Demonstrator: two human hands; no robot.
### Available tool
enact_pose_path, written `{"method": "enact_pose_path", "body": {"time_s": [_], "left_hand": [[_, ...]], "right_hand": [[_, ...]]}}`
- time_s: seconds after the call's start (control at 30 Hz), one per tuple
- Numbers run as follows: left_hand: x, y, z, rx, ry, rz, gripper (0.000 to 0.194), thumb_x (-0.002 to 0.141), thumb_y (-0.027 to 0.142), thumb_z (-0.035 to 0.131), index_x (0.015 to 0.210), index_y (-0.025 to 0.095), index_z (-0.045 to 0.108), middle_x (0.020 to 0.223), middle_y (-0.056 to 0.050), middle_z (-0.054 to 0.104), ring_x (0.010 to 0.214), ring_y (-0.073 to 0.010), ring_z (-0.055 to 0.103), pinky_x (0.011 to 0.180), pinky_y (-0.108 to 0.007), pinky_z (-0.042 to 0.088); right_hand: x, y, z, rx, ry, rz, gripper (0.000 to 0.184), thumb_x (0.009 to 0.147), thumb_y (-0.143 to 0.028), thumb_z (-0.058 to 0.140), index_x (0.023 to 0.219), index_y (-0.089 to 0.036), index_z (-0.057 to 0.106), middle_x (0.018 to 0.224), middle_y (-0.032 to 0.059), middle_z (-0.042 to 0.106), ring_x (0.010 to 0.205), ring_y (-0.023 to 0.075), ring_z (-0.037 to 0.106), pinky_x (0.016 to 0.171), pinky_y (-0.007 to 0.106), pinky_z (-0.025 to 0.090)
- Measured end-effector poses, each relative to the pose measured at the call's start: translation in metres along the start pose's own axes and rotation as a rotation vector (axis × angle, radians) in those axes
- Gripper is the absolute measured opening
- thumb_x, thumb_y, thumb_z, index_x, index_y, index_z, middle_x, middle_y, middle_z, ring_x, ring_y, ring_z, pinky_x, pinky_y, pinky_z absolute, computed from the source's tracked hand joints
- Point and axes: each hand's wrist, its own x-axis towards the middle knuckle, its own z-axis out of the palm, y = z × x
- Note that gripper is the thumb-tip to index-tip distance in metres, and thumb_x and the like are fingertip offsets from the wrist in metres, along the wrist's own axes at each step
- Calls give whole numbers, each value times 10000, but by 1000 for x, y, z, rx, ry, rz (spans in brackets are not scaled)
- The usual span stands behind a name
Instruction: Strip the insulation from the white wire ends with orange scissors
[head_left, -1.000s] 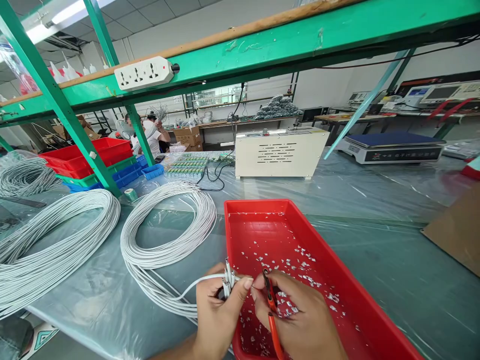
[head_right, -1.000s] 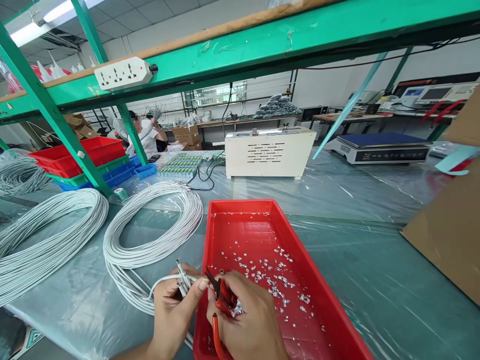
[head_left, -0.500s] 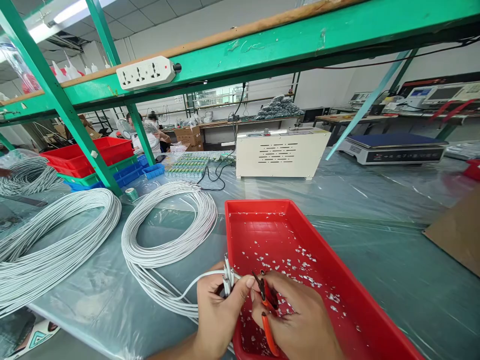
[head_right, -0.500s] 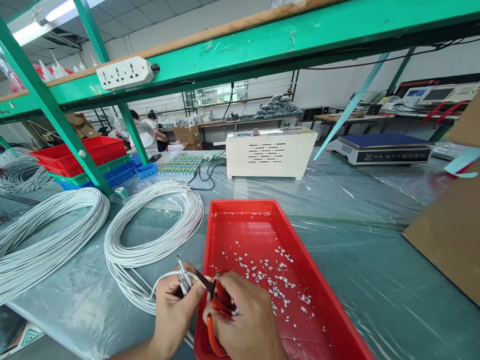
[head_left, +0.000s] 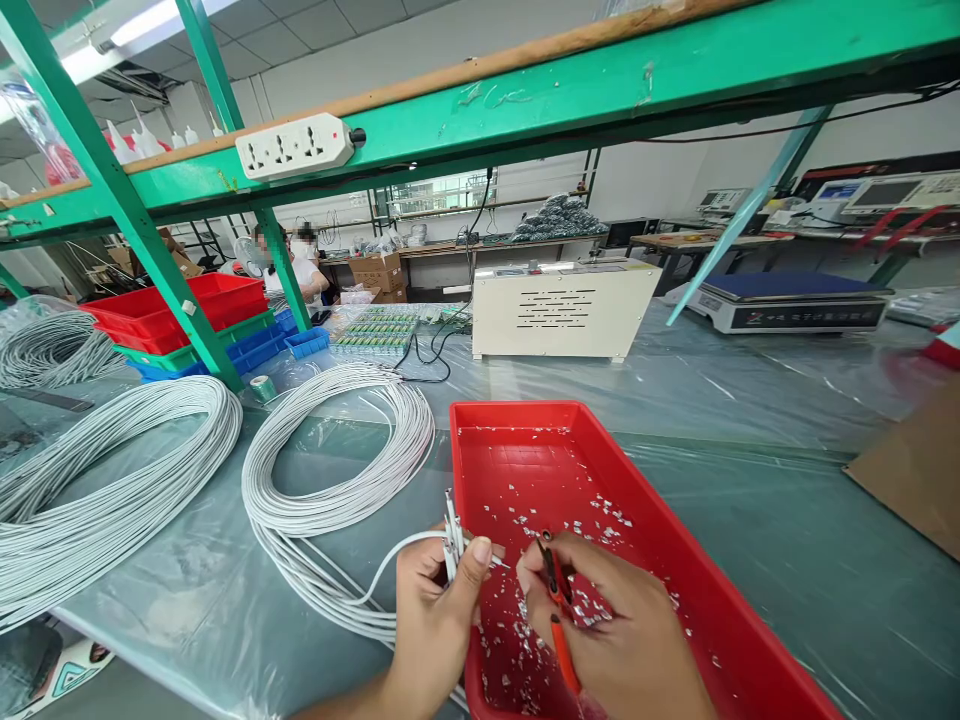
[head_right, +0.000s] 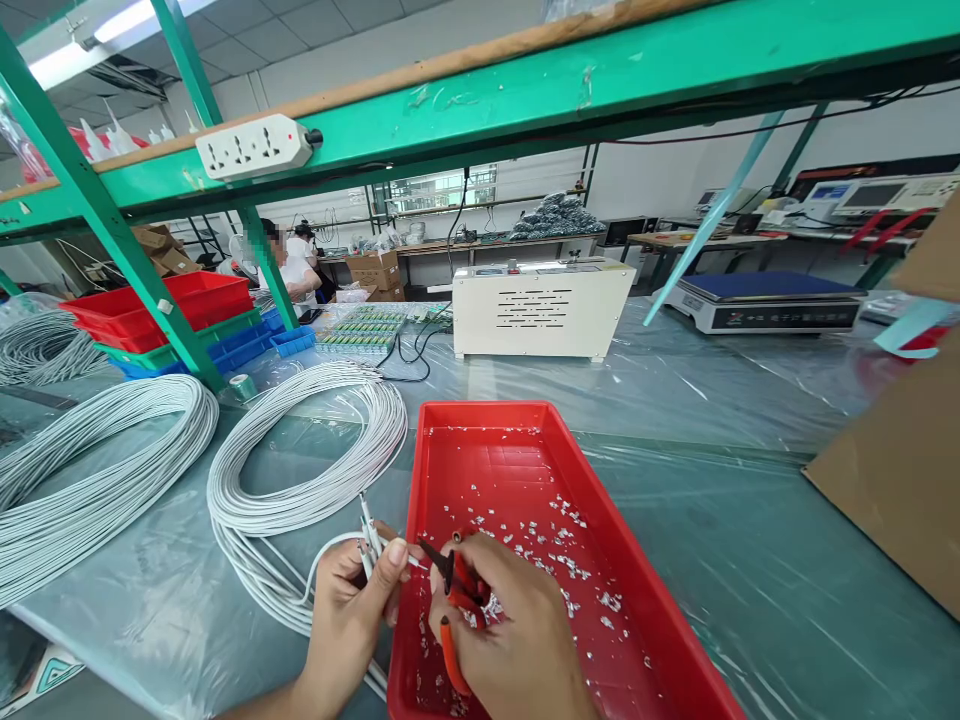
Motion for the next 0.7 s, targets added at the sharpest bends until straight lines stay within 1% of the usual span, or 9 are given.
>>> {"method": "enact_pose_path", "body": {"time_s": [0.13,0.23,0.3,0.4,0.47,0.57,0.7], "left_hand": [[-1,-1,1,-12,-15,-6,375,810,391,488,593,86,469,522,-3,388,468,-55,321,449,-170,276],[-1,-1,0,-6,-27,6,358,815,366,490,586,92,470,509,3,375,466,-54,321,454,-168,275],[-1,-1,0,4,-31,20,354,816,349,494,570,96,457,490,9,358,459,-53,315,453,-168,269],[0,-4,-1,12,-29,21,349,807,344,507,568,94,461,511,2,388,459,-50,313,449,-171,267],[1,-6,-2,18,-26,9,358,795,354,521,560,90,463,527,-5,404,461,-51,318,446,-175,268],[2,-6,-4,53,-23,-12,375,793,370,523,553,86,470,513,-7,411,456,-54,331,454,-183,277],[3,-2,-3,86,-110,-20,362,812,363,500,580,85,497,482,3,409,438,-50,345,458,-183,279]], "right_hand": [[-1,0,1,74,42,103,117,762,-199,478,659,-150,504,635,4,524,591,94,511,558,190,390],[-1,-1,3,123,6,120,166,787,-253,486,673,-148,543,648,18,545,593,100,519,568,202,392],[0,1,3,136,-14,114,166,784,-265,497,697,-148,577,660,27,561,596,105,522,581,206,403],[2,5,1,138,-97,131,154,760,-254,519,681,-134,575,647,31,560,592,113,526,570,200,419],[4,6,0,210,-156,206,147,746,-252,537,679,-126,572,650,31,565,610,119,540,574,190,430],[6,6,-3,391,-177,310,116,736,-229,560,741,-120,598,692,24,585,632,106,538,609,173,432],[7,6,-9,528,-168,372,59,703,-143,587,755,-118,601,681,3,562,617,83,496,589,152,406]]}}
